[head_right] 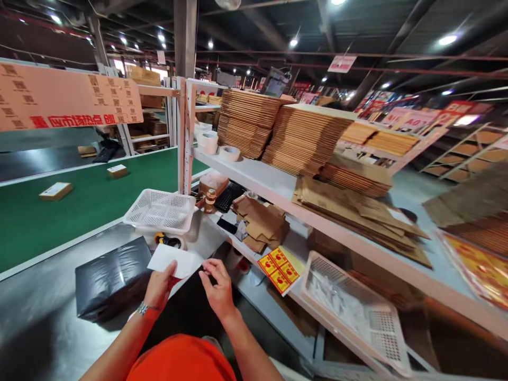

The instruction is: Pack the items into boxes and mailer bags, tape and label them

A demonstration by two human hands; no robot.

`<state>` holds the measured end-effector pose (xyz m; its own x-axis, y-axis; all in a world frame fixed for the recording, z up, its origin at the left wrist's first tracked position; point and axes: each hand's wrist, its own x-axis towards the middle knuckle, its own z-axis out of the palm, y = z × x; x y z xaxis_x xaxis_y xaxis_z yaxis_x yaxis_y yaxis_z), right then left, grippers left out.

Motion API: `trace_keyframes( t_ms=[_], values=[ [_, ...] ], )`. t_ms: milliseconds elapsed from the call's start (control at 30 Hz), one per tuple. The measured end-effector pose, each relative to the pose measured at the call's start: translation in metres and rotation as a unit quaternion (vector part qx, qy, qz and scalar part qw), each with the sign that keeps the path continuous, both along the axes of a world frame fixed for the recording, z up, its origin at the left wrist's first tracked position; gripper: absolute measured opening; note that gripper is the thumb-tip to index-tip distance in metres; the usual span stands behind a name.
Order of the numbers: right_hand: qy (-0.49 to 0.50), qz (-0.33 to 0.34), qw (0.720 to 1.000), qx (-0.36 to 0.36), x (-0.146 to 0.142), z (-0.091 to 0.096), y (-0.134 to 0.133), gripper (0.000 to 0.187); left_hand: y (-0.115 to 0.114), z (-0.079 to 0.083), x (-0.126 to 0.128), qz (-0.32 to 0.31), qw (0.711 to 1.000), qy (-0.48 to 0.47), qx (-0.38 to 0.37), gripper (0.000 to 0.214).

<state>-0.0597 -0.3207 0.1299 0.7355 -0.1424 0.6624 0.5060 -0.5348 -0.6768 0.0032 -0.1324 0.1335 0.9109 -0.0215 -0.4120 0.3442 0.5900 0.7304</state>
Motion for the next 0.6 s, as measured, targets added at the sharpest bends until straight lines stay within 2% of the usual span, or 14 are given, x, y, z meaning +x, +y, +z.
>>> trace_keyframes(
  t_ms=[67,133,233,300,367,467,600],
  values=[
    [0.013,0.039,0.999,-0.019,0.005,-0.001,-0.014,0.032,-0.010,-0.003,-0.004,-0.028,0.999,-0.003,0.035,0.037],
    [0.025,0.069,0.995,-0.070,0.010,-0.002,-0.030,0.029,-0.023,-0.004,-0.009,-0.062,0.996,-0.010,0.061,0.037],
    [0.060,0.088,0.985,-0.138,0.010,-0.007,-0.055,0.023,-0.050,-0.005,-0.014,-0.095,0.992,-0.015,0.085,0.036],
    [0.080,0.099,0.980,-0.151,0.007,-0.011,-0.070,0.019,-0.069,-0.006,-0.017,-0.104,0.990,-0.006,0.094,0.037],
    [0.099,0.106,0.980,-0.135,0.002,-0.016,-0.085,0.018,-0.089,-0.008,-0.020,-0.110,0.989,0.013,0.103,0.043],
    [0.149,0.133,0.978,-0.065,-0.008,-0.022,-0.112,0.019,-0.117,-0.011,-0.026,-0.119,0.985,0.032,0.122,0.046],
    [0.186,0.140,0.971,0.056,-0.020,-0.032,-0.160,0.022,-0.152,-0.009,-0.035,-0.132,0.982,0.074,0.112,0.025]
  ],
)
